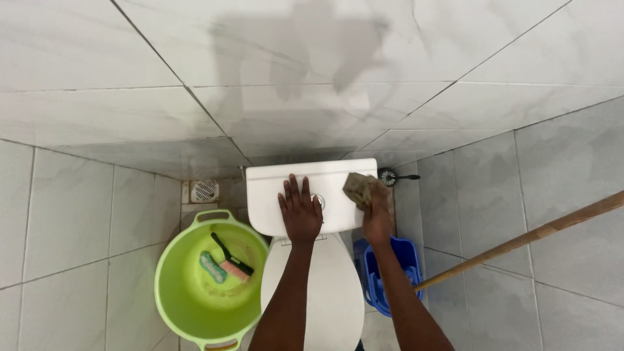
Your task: The person wipes the top and sides of a toilet tank with a cloth, then lifts the lid to wipe its underside. They finish by lifting the toilet seat and wiping the rim.
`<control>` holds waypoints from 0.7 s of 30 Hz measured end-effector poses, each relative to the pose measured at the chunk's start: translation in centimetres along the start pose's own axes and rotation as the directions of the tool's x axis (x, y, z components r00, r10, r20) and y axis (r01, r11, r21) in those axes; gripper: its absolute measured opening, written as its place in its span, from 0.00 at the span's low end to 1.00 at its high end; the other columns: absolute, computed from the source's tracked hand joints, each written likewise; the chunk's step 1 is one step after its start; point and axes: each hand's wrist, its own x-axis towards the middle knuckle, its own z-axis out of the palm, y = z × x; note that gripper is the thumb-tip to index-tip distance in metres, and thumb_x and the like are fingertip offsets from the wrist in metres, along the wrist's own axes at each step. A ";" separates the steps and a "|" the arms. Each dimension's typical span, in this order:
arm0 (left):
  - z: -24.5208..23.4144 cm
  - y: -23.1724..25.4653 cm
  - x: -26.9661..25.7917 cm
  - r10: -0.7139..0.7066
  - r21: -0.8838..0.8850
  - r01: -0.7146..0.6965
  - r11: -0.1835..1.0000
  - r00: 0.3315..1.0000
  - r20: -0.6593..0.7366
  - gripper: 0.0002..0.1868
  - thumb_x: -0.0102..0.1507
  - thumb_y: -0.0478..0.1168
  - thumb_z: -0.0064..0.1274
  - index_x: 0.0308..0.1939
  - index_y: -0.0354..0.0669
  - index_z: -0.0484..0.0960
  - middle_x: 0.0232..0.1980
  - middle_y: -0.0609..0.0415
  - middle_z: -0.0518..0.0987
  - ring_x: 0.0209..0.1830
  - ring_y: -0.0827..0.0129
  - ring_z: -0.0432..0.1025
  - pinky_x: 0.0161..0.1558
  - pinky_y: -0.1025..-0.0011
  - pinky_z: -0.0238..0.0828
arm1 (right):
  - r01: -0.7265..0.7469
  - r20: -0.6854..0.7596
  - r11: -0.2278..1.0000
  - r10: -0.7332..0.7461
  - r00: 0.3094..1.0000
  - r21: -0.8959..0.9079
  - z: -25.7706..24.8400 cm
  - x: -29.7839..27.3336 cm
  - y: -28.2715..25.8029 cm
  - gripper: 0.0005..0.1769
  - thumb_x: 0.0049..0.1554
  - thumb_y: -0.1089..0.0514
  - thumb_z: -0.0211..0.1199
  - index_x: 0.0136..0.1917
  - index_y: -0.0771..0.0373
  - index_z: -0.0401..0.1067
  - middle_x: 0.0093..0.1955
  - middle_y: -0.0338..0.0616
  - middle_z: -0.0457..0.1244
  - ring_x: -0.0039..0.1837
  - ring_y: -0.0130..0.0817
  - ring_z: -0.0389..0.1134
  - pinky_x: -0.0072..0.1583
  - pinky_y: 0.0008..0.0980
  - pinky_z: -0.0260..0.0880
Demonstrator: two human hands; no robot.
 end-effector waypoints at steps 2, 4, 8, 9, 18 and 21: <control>0.0 0.0 0.0 -0.004 -0.015 0.004 1.000 1.000 0.006 0.30 0.73 0.51 0.35 0.78 0.46 0.63 0.83 0.42 0.55 0.82 0.46 0.51 0.77 0.44 0.43 | -0.035 0.124 0.989 0.053 0.991 -0.144 1.7 2.2 -0.5 0.36 0.59 0.62 0.57 0.80 0.60 0.57 0.82 0.60 0.48 0.81 0.65 0.44 0.72 0.62 0.51; 0.0 0.0 0.0 -0.018 -0.027 0.019 0.999 1.000 0.022 0.29 0.73 0.51 0.35 0.77 0.47 0.63 0.83 0.43 0.55 0.82 0.46 0.51 0.77 0.44 0.42 | -0.076 0.175 0.960 0.126 0.976 -0.268 3.3 4.4 -1.8 0.36 0.60 0.61 0.57 0.81 0.57 0.56 0.84 0.53 0.48 0.83 0.57 0.46 0.74 0.74 0.43; 0.1 0.2 0.1 -0.034 -0.036 0.035 0.999 0.999 0.028 0.29 0.73 0.50 0.35 0.77 0.45 0.63 0.82 0.44 0.56 0.82 0.48 0.51 0.78 0.45 0.41 | 0.169 0.183 0.961 -0.130 0.975 -0.221 5.0 7.9 -5.0 0.34 0.58 0.60 0.57 0.77 0.57 0.60 0.81 0.53 0.53 0.83 0.59 0.44 0.73 0.76 0.39; 0.1 0.1 0.1 -0.032 -0.030 0.034 0.999 0.999 0.039 0.29 0.72 0.50 0.36 0.76 0.43 0.63 0.82 0.44 0.57 0.82 0.47 0.52 0.78 0.46 0.41 | 0.204 0.237 0.947 -0.145 0.961 -0.247 5.9 8.4 -6.0 0.33 0.57 0.59 0.58 0.75 0.57 0.61 0.80 0.53 0.55 0.83 0.57 0.46 0.73 0.75 0.39; 0.4 -0.5 -0.3 -0.139 -0.184 0.136 0.974 0.990 -0.005 0.34 0.72 0.48 0.41 0.74 0.24 0.58 0.78 0.28 0.59 0.77 0.42 0.55 0.78 0.49 0.45 | 0.460 0.641 0.887 -0.373 0.671 0.035 12.4 12.4 -11.3 0.29 0.62 0.50 0.58 0.75 0.50 0.65 0.73 0.55 0.61 0.71 0.57 0.61 0.72 0.56 0.55; 0.3 -0.6 -0.3 -0.061 -0.127 0.058 0.990 0.998 -0.015 0.34 0.71 0.47 0.41 0.76 0.28 0.58 0.78 0.34 0.60 0.80 0.47 0.55 0.78 0.47 0.44 | 0.465 0.620 0.883 -0.327 0.713 -0.070 10.8 11.5 -9.8 0.31 0.61 0.50 0.59 0.77 0.49 0.63 0.74 0.54 0.59 0.69 0.59 0.59 0.69 0.56 0.55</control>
